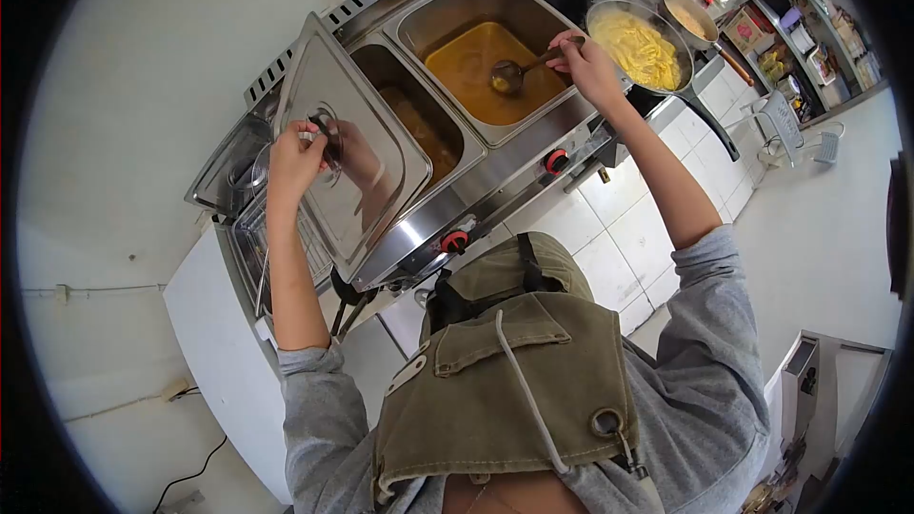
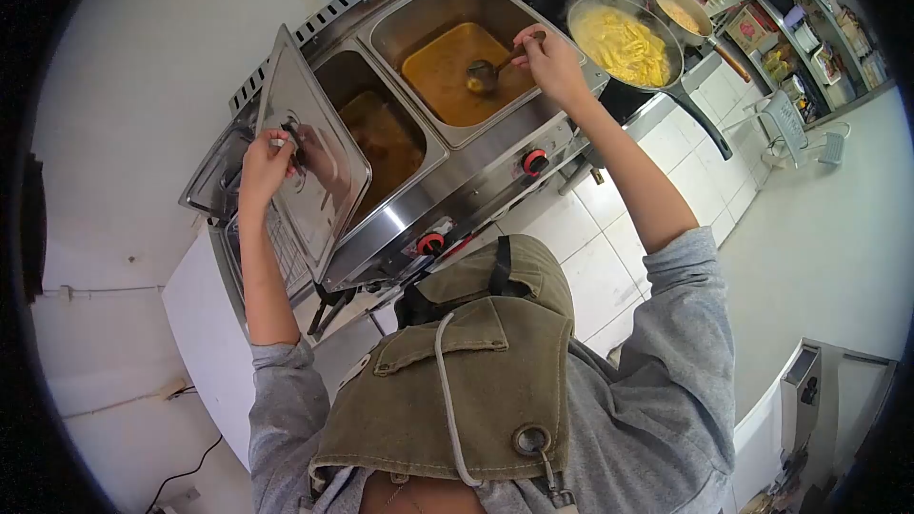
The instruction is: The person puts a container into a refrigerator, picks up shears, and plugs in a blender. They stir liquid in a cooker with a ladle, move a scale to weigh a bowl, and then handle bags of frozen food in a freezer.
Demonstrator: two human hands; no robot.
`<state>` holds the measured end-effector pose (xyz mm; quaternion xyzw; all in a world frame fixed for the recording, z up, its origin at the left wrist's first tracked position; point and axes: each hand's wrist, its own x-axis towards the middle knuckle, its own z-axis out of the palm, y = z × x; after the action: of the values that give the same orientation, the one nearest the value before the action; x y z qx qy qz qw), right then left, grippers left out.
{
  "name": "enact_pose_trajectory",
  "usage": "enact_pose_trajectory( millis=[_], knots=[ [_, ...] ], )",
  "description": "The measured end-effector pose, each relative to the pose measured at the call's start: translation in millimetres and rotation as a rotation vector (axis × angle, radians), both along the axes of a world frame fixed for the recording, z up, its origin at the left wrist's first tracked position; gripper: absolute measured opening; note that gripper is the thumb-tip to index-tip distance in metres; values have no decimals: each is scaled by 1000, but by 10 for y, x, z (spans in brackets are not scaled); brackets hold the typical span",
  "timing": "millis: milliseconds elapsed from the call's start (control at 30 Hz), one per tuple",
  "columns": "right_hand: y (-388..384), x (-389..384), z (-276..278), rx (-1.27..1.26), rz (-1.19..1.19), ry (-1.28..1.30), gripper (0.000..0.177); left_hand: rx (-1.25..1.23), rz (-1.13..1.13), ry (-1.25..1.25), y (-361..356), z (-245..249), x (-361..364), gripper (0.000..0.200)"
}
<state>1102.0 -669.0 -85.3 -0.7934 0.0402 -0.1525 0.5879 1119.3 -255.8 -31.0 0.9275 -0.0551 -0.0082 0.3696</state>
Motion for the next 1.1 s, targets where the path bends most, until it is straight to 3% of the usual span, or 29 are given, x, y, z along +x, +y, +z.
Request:
enact_pose_trajectory(
  millis=[133,333,633,867,1100],
  knots=[
    [59,58,-57,336,40,187,19,-9,2,-4,-10,10,-26,18],
    [-8,-8,94,505,2,253,19,-47,16,9,18,-12,-33,18],
    [-107,-96,610,449,50,105,22,-63,11,21,56,-42,-6,18],
    [142,-215,1082,255,151,11,24,-45,5,-11,69,-7,-2,21],
    [660,-289,967,384,273,-1,20,-60,36,-29,161,-55,54,19]
  ],
)
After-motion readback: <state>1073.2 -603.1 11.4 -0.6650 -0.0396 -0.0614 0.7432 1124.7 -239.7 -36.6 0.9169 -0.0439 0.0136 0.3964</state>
